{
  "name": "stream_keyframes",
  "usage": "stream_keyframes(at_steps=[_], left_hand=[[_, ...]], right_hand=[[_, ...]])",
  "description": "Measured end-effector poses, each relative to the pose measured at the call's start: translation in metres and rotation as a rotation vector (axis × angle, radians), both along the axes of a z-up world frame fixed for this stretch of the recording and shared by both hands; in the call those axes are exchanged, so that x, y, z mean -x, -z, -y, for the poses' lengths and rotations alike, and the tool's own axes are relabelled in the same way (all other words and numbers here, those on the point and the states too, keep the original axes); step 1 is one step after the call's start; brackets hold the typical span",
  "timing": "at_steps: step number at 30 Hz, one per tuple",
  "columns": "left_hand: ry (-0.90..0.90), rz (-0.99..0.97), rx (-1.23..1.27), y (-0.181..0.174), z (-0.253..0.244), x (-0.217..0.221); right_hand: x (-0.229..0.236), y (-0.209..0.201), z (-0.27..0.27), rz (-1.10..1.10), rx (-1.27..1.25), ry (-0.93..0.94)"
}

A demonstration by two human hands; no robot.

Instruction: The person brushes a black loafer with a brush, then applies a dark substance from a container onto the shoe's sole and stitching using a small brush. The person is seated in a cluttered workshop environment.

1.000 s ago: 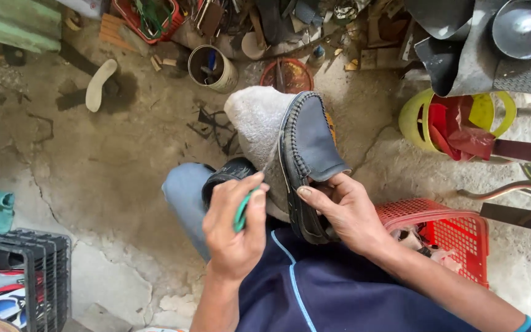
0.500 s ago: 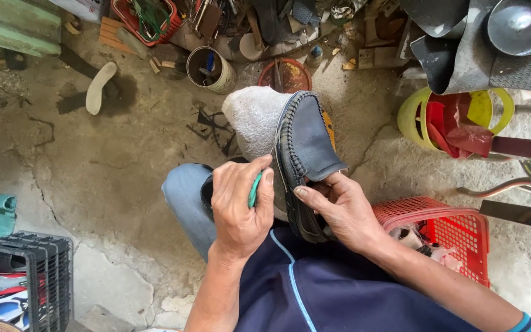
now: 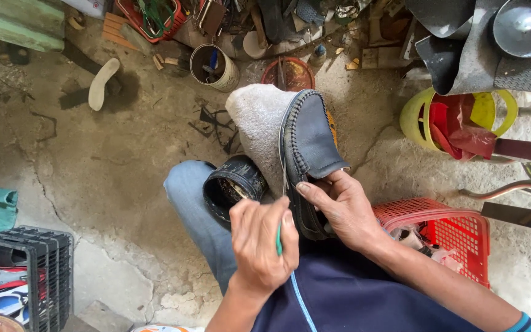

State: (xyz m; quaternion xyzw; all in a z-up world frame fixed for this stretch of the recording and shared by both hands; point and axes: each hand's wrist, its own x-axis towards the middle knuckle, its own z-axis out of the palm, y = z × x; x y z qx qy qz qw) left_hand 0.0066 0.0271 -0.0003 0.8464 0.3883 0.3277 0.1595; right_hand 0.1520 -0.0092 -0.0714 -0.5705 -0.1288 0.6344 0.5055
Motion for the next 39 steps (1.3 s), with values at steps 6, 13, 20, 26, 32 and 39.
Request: stream_keyframes(at_steps=[6,13,20,26,32,39], left_hand=[[-0.120,0.206,0.236,-0.027,0.020,0.032],[-0.132,0.267,0.177,-0.064,0.003,0.085],[0.016,0.027,0.120,-0.079,-0.013,0.096],[0.124,-0.040,0.093,-0.081,-0.024,0.096],[0.149,-0.083,0.118,-0.080,-0.028,0.094],[0.150,-0.056,0.124,-0.077,-0.026,0.089]], right_hand=[[-0.012,-0.006,0.003,0.023,-0.057,-0.105],[-0.045,-0.033,0.015,0.329,-0.258,-0.566],[-0.051,-0.037,0.019,0.287,-0.397,-0.620],[-0.051,-0.039,0.017,0.333,-0.453,-0.650],[-0.051,-0.039,0.017,0.365,-0.485,-0.673],[-0.050,-0.040,0.016,0.346,-0.479,-0.660]])
